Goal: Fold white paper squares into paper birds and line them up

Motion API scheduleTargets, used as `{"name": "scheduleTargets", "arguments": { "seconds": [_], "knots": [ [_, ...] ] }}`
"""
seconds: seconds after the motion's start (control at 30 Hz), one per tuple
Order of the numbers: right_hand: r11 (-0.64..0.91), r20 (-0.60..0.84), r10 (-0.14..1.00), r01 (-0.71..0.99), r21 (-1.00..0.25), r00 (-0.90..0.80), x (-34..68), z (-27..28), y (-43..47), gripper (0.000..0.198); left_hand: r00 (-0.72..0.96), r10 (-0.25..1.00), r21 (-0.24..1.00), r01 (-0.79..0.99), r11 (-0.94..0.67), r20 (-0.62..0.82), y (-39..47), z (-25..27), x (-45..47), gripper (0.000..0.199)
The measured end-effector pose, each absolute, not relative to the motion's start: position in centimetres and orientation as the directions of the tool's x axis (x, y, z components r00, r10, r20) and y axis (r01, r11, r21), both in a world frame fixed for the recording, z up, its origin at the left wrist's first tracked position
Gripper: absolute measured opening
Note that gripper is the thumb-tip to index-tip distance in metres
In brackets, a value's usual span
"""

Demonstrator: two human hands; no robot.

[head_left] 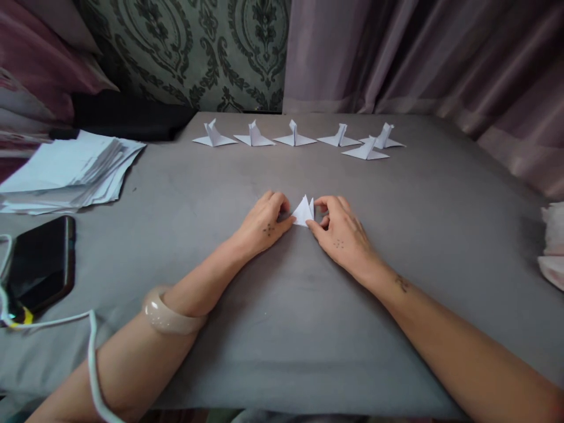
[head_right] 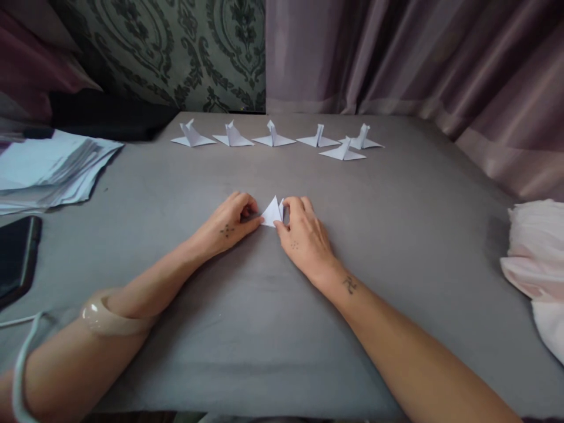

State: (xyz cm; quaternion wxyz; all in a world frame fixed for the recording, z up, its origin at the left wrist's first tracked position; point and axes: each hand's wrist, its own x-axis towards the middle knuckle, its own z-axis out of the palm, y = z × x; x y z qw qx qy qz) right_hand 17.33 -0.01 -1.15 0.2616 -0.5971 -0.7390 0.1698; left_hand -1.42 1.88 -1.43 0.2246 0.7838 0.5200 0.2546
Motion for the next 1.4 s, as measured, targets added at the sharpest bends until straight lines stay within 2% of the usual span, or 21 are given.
{"name": "scheduleTargets", "arguments": {
  "seconds": [0.1,0.23,0.37,0.5,0.67,0.77,0.87,0.93,1.0,1.1,1.17,1.2,1.3,1.4],
  "knots": [
    [0.374,0.29,0.924,0.753,-0.541,-0.25,17.3,-1.4,-0.2,0.026,0.422,0.868,0.528,0.691,-0.494,0.261,1.7,-1.6,-1.2,0.006],
    [0.523,0.337,0.851,0.704,-0.481,-0.402,17.1,-1.5,-0.5,0.028,0.577,0.773,0.378,0.676,-0.633,0.262,1.5,-1.3,-1.0,0.025],
    [0.511,0.287,0.859,0.748,-0.423,-0.425,17.0,-0.9,-1.2,0.031,0.607,0.766,0.3,0.706,-0.642,0.212,1.1,-0.9,-1.2,0.028],
    [0.507,0.201,0.861,0.821,-0.262,-0.467,17.1,-0.1,-1.8,0.036,0.633,0.761,0.205,0.734,-0.648,0.141,0.7,-0.3,-1.3,0.029],
    [0.602,0.12,0.797,0.792,-0.101,-0.591,16.9,0.9,-2.3,0.04,0.655,0.756,0.08,0.754,-0.653,0.001,-0.2,0.7,-0.9,0.027],
    [0.603,0.064,0.798,0.794,-0.078,-0.599,16.7,1.5,-3.1,0.04,0.641,0.767,0.053,0.767,-0.639,-0.039,-1.0,0.9,-0.6,0.029],
    [0.619,0.088,0.785,0.779,-0.097,-0.613,16.8,1.5,-4.0,0.029,0.63,0.776,0.045,0.776,-0.629,-0.03,-1.8,0.6,-0.4,0.034],
    [0.642,0.141,0.766,0.754,-0.141,-0.627,17.3,1.1,-4.4,0.029,0.622,0.783,0.064,0.782,-0.62,-0.012,-2.1,0.3,-0.4,0.04],
    [0.633,0.181,0.774,0.733,-0.249,-0.607,18.0,0.5,-4.3,0.033,0.611,0.792,0.129,0.784,-0.608,0.022,-1.9,0.1,-0.8,0.044],
    [0.507,0.185,0.851,0.676,-0.535,-0.492,19.1,-0.4,-3.2,0.038,0.6,0.792,0.311,0.736,-0.602,0.115,-0.5,0.0,-1.6,0.039],
    [0.379,0.171,0.906,0.567,-0.731,-0.386,19.4,-0.9,-2.1,0.038,0.567,0.819,0.468,0.704,-0.534,0.082,0.9,0.1,-2.2,0.023],
    [0.309,0.172,0.941,0.538,-0.784,-0.291,19.3,-1.1,-1.5,0.034,0.537,0.841,0.531,0.696,-0.484,0.063,1.5,0.1,-2.3,0.017],
    [0.223,0.183,0.975,0.601,-0.768,-0.127,18.7,-1.7,-0.2,0.044,0.358,0.928,0.644,0.686,-0.338,0.105,2.6,-0.4,-2.5,0.027],
    [0.256,0.203,0.967,0.617,-0.744,-0.155,18.1,-2.1,0.2,0.049,0.312,0.938,0.681,0.654,-0.329,0.153,2.6,-1.4,-2.4,0.022]
  ]
}}
